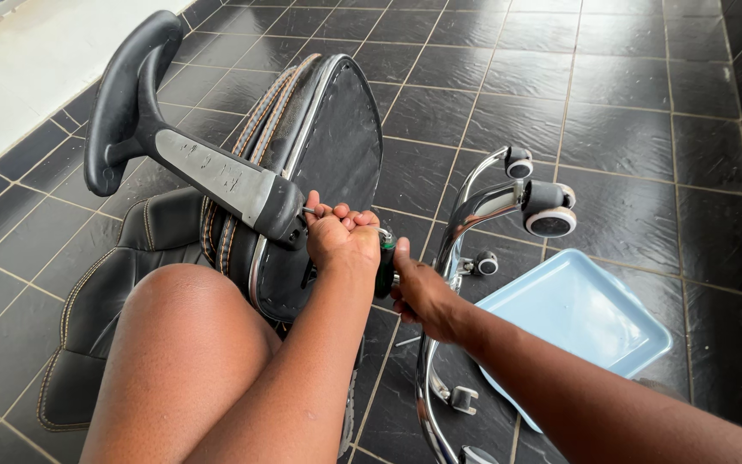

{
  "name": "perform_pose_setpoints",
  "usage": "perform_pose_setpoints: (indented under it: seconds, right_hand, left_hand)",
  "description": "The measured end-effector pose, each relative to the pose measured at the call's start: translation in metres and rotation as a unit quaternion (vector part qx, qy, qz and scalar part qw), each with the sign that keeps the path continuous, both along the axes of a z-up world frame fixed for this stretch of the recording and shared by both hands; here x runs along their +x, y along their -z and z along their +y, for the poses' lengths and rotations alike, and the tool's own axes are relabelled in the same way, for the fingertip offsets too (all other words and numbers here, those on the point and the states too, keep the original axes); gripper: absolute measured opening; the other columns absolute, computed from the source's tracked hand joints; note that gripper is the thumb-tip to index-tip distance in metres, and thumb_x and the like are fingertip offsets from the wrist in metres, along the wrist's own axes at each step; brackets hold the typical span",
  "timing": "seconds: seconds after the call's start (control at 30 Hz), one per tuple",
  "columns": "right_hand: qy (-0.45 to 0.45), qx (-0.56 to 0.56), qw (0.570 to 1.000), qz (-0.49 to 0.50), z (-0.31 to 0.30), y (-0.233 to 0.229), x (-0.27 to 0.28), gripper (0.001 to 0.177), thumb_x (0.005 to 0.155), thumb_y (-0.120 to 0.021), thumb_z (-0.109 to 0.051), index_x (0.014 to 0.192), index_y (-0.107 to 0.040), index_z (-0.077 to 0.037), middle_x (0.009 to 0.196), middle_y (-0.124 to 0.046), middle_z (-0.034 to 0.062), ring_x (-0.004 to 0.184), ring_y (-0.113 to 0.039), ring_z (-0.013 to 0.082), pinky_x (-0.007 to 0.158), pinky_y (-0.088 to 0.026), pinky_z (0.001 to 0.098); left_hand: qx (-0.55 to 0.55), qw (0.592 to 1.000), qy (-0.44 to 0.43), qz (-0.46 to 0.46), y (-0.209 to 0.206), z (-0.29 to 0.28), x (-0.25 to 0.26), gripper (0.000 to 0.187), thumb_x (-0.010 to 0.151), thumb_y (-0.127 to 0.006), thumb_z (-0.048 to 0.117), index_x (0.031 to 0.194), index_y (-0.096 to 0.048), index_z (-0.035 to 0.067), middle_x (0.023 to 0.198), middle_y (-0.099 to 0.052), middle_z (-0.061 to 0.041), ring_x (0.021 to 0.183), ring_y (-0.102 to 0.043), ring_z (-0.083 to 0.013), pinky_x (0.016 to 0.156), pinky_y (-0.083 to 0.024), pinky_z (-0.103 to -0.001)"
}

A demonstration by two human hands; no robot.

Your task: The person uses a screwdriver to remove screws from the back of an office chair. They unscrew multiple fasteners from the chair's backrest and place the screws into a light blue tray on the floor.

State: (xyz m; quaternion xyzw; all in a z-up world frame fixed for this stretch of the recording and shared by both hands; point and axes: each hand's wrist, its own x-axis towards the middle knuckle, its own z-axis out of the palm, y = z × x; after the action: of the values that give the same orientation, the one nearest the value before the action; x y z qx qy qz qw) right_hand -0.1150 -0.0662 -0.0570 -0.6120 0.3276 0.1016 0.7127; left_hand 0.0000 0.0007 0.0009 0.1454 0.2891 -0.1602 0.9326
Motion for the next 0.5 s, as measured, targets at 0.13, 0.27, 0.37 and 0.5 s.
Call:
perform_pose_setpoints:
  seconds: [0.13,0.27,0.37,0.5]
  right_hand:
    - [-0.016,0.017,1.0,-0.002,0.005,-0.01,-0.007,0.074,0.098,-0.017,-0.073,0.122,-0.059,-0.016,0.108,-0.062,0.0046,0.103,-0.061,0.0216,0.086,-0.052,0.0387]
    - [-0.002,0.084,0.996,0.01,0.016,-0.031,-0.013,0.077,0.098,-0.018,-0.07,0.115,-0.062,-0.009,0.101,-0.066,0.0103,0.098,-0.065,0.0242,0.086,-0.054,0.0425]
    - [0.006,0.124,0.992,0.024,0.023,-0.05,-0.018,0.077,0.099,-0.018,-0.071,0.113,-0.06,-0.008,0.096,-0.061,0.0102,0.088,-0.062,0.0233,0.082,-0.056,0.0424]
    - [0.006,0.139,0.99,0.023,0.031,-0.072,-0.024,0.08,0.101,-0.017,-0.073,0.112,-0.059,-0.006,0.093,-0.056,0.0084,0.079,-0.058,0.0188,0.077,-0.055,0.039]
  left_hand:
    - [-0.009,1.0,0.009,-0.017,0.004,0.0,0.004,0.036,0.101,-0.061,0.036,0.072,-0.044,0.024,0.058,-0.041,0.003,0.045,-0.03,-0.0095,0.05,-0.034,-0.027]
    - [-0.022,0.999,0.021,-0.029,0.01,0.002,0.008,0.039,0.1,-0.062,0.038,0.07,-0.041,0.024,0.058,-0.04,0.003,0.044,-0.03,-0.0101,0.05,-0.034,-0.028]
    - [-0.032,0.999,0.029,-0.027,0.012,0.004,0.009,0.038,0.099,-0.064,0.037,0.071,-0.043,0.023,0.058,-0.041,0.003,0.044,-0.03,-0.0105,0.051,-0.035,-0.029]
    - [-0.045,0.998,0.044,-0.024,0.014,0.005,0.013,0.04,0.097,-0.068,0.036,0.07,-0.042,0.022,0.057,-0.039,0.003,0.044,-0.029,-0.0105,0.051,-0.034,-0.029]
